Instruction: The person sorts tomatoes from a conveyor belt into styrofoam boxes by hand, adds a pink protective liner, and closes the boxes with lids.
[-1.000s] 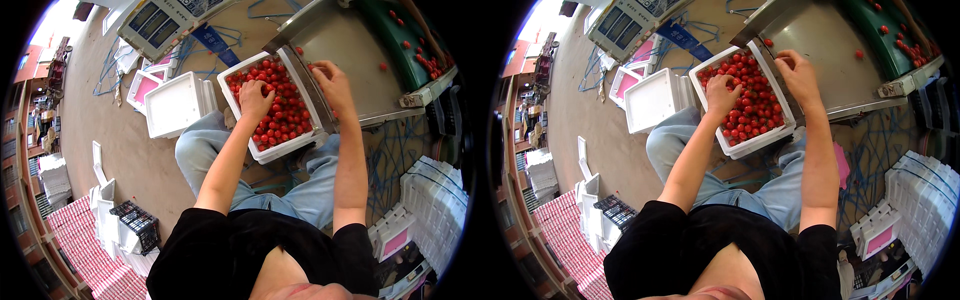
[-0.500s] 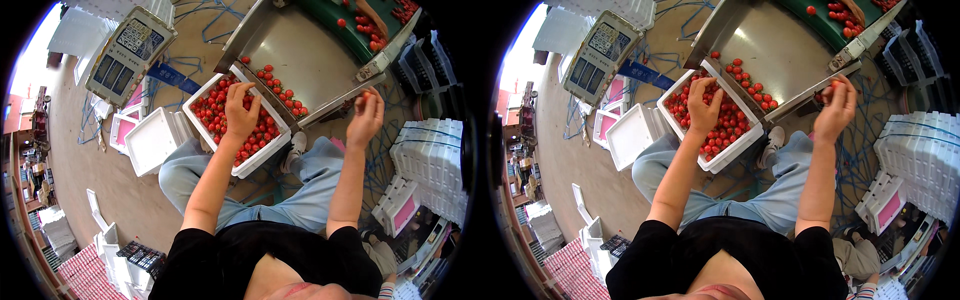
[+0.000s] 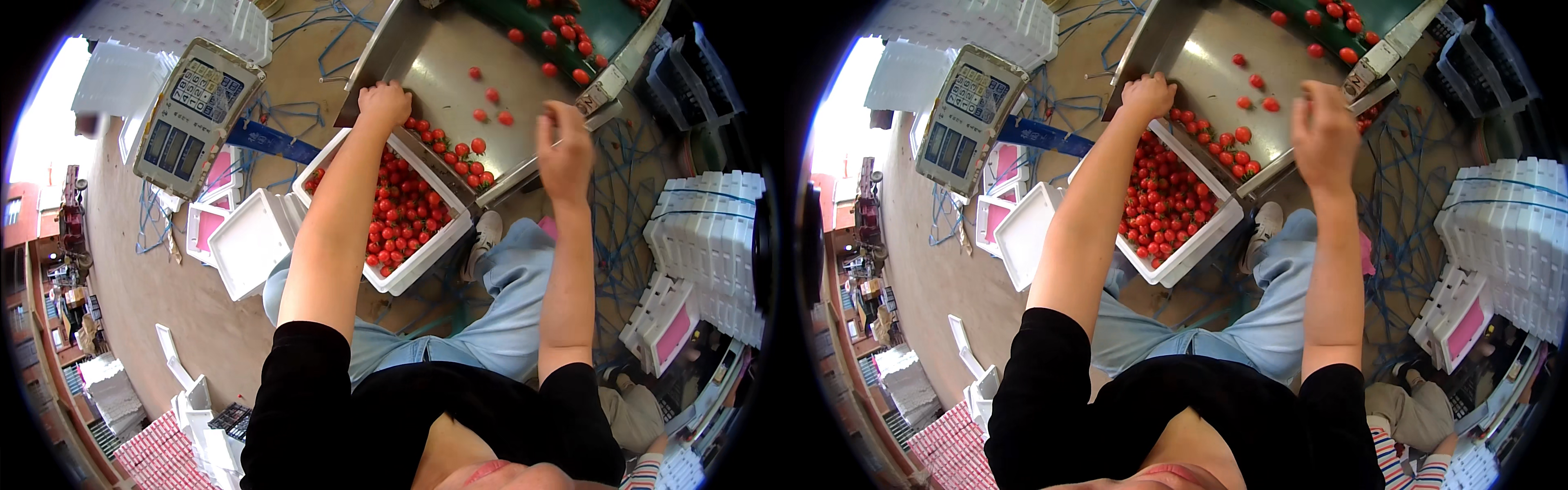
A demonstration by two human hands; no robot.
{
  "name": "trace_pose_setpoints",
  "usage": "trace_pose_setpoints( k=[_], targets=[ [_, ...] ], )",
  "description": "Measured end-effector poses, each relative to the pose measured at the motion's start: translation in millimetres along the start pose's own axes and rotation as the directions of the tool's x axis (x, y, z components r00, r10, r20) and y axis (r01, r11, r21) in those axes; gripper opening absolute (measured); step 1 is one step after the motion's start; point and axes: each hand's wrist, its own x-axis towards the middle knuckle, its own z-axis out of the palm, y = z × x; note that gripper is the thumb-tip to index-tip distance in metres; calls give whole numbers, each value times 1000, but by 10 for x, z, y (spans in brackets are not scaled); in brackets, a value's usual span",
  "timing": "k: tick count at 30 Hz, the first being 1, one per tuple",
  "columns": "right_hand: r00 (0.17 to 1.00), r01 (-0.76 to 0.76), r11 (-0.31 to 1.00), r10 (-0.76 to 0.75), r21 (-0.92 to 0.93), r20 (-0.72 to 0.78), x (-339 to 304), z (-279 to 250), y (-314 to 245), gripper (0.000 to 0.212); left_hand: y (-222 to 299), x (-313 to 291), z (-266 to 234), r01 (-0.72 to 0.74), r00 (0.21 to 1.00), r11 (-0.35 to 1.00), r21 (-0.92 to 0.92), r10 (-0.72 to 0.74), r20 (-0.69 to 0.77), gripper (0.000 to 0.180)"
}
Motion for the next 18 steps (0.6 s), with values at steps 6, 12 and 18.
trace_pose_setpoints(
  k=[6, 12, 18],
  targets=[
    [463, 98, 924, 287, -370, 839, -48, 509, -380, 51, 269, -131, -18, -76, 997, 986, -147, 78, 7, 50],
    [532, -163, 974, 223, -160, 817, -259, 1219, -232, 58, 548, -535, 43, -121, 992, 964, -235, 122, -13, 49],
    [474, -881, 190, 323, 434, 819, -272, 1347, -282, 54, 991, -658, 56, 106, 989, 784, -612, -148, -19, 47]
  ],
)
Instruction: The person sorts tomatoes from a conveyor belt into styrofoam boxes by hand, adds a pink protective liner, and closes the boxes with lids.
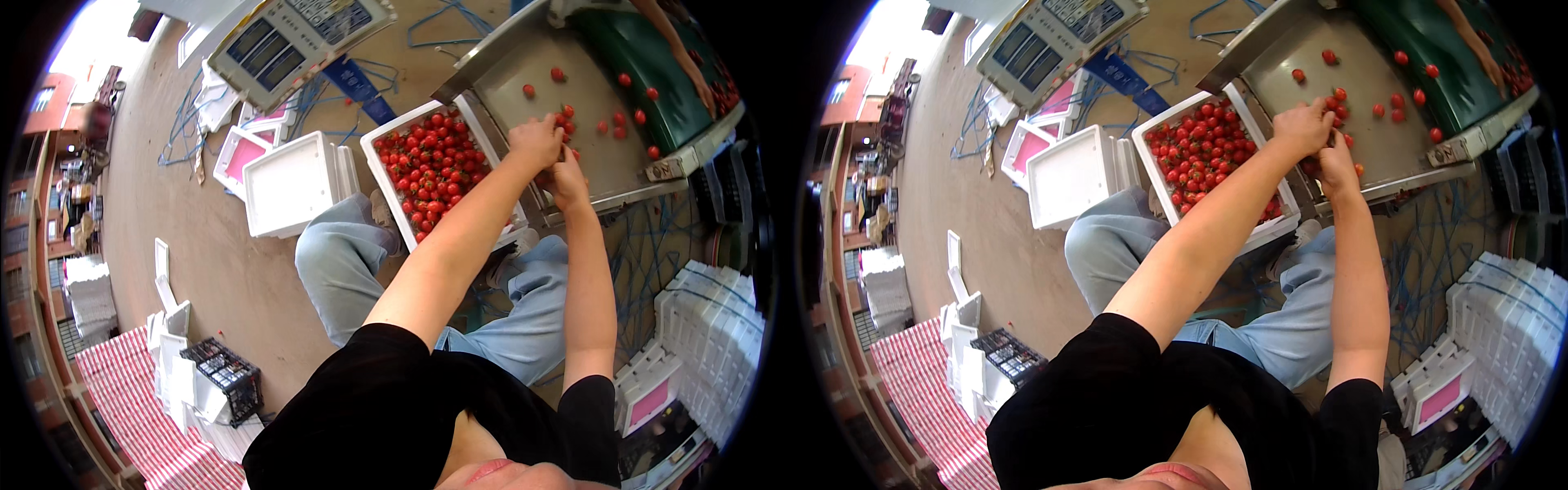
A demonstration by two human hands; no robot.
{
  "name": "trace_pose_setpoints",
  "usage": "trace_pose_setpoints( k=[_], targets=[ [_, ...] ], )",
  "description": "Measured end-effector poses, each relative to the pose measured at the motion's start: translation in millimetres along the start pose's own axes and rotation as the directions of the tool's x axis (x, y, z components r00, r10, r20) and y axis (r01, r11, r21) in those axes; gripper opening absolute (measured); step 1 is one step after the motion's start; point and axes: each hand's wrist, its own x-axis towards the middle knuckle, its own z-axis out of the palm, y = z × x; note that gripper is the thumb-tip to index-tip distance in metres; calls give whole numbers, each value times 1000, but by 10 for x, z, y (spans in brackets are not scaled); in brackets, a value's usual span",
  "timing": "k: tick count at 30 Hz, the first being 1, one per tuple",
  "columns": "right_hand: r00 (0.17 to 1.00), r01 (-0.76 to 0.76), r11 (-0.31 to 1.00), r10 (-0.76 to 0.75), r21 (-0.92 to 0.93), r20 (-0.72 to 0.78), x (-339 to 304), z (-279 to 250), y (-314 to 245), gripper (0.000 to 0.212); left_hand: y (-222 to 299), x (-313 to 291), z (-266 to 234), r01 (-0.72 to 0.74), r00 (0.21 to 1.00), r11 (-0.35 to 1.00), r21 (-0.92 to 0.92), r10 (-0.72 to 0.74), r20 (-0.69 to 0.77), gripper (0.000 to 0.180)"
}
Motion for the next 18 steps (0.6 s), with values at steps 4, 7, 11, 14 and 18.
trace_pose_setpoints(
  k=[4, 7, 11, 14, 18],
  targets=[
    [997, 74, 894, -58, 442, -50, 69, -103, 29, 53, 156, 1, 114, 51, 992, 936, -349, -87, -89, 38],
    [984, 171, 868, -125, 465, -128, -20, 136, -74, 48, 154, -40, 164, -56, 940, 856, -514, -127, -315, 30],
    [951, 308, 876, -297, 371, -87, -118, 296, -108, 38, 192, -155, -1, -305, 775, 699, -647, -213, -595, 27],
    [924, 380, 871, -372, 310, -87, -401, 813, -172, 41, -123, -321, -326, -340, 725, 697, -631, -233, -648, 20],
    [943, 197, 955, -246, 224, 222, -417, 1274, 27, 50, -865, -530, -677, -251, 723, 595, -763, -408, -557, 20]
  ],
)
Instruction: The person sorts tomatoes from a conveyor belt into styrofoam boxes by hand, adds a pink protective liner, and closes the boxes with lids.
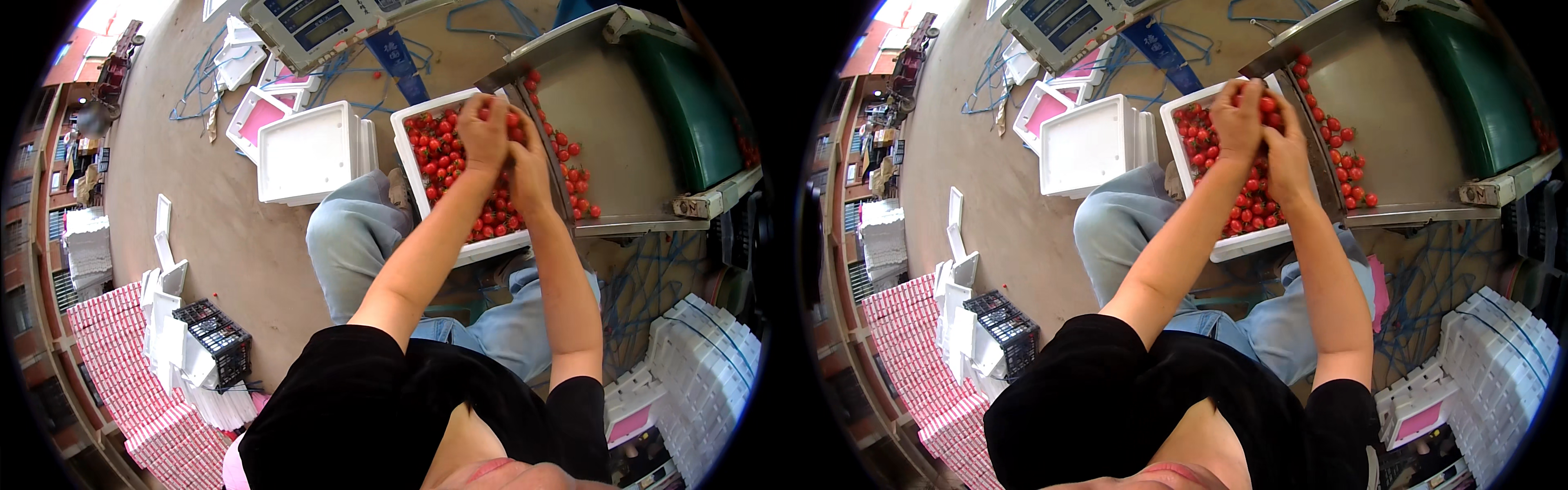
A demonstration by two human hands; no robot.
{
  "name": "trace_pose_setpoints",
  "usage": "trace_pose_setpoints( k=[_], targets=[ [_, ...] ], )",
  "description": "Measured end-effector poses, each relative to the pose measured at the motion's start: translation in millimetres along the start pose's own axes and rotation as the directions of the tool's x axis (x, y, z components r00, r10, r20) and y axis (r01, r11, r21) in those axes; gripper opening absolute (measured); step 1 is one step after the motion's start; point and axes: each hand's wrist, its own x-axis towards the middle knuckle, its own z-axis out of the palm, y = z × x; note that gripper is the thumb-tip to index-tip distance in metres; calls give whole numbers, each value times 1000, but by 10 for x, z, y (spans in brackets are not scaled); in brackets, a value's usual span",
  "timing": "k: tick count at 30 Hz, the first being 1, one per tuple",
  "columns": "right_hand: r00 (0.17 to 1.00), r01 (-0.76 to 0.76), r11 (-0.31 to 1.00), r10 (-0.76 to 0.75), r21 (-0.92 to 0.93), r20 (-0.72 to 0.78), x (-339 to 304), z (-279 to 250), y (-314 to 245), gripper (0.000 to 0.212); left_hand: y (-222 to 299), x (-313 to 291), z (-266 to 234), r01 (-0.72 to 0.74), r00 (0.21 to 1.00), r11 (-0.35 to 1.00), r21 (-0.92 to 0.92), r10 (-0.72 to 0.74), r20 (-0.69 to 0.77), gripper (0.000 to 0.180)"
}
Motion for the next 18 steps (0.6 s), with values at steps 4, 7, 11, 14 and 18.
trace_pose_setpoints(
  k=[4, 7, 11, 14, 18],
  targets=[
    [955, -296, 947, 296, -127, -15, 46, 387, -6, 63, -423, 438, -715, 239, 950, 940, -245, -279, -141, 22],
    [963, -247, 967, 236, -67, -131, 233, 221, 16, 52, -563, 573, -895, 291, 902, 918, -268, -357, -244, 24],
    [981, -96, 995, 98, 15, -170, 368, -105, 40, 31, -546, 521, -1026, 514, 802, 731, -448, -595, -51, 21],
    [988, -114, 993, 118, 43, -99, 351, -145, 28, 27, -438, 446, -1084, 564, 773, 635, -527, -630, 68, 23],
    [984, -178, 983, 178, 36, -20, 242, -26, -47, 26, -277, 123, -1008, 634, 731, 551, -543, -656, 188, 25]
  ],
)
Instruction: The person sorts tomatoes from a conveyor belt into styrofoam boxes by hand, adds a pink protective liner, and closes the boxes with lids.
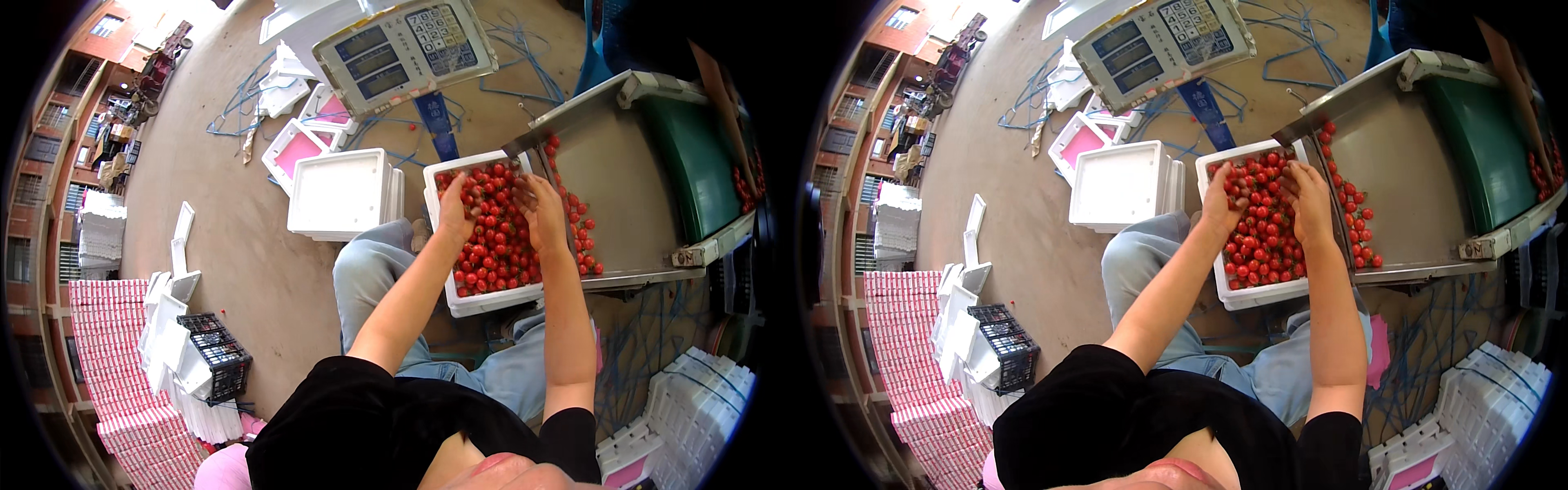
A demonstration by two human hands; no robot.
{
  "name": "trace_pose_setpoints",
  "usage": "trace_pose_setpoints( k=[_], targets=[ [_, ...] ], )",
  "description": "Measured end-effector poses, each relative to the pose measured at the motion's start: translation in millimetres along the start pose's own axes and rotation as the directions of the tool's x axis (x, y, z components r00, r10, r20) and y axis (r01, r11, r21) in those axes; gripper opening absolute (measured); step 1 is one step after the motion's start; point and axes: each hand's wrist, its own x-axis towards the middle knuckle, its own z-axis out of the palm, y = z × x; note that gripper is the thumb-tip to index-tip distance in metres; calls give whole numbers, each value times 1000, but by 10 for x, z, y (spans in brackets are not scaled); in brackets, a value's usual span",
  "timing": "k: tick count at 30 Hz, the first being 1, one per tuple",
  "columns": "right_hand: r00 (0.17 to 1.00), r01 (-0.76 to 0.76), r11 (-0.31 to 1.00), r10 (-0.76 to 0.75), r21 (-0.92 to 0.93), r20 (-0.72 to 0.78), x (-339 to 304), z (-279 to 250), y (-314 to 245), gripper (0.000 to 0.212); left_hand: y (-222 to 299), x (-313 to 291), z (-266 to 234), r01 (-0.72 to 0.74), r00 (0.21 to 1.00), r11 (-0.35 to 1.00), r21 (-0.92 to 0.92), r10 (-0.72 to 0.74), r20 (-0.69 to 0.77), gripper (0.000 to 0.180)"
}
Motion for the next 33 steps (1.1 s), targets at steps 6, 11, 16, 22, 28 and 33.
trace_pose_setpoints(
  k=[6, 11, 16, 22, 28, 33],
  targets=[
    [998, -51, 999, 51, -18, 23, -67, -12, 12, 29, -281, -394, 303, -118, 991, 989, 85, 113, 65, 21],
    [973, -192, 931, 138, 312, 187, -117, 63, 106, 33, -429, -416, 636, -612, 789, 694, 378, 568, 236, 16],
    [989, 22, 846, -95, 533, 110, 176, -536, -167, 34, -600, -828, 1175, -887, 454, 236, 397, 602, 656, 33],
    [826, 309, 884, -433, -351, -362, -166, -399, -821, 47, -419, -334, 406, -697, 534, -238, 676, 457, 712, 48],
    [832, 356, 894, -436, -272, -343, -102, -715, -827, 38, -430, 159, -308, -507, 669, -490, 709, 295, 682, 60],
    [868, 344, 921, -386, -180, -312, -83, -774, -789, 33, -748, -216, -431, -601, 519, -533, 595, 305, 798, 31]
  ],
)
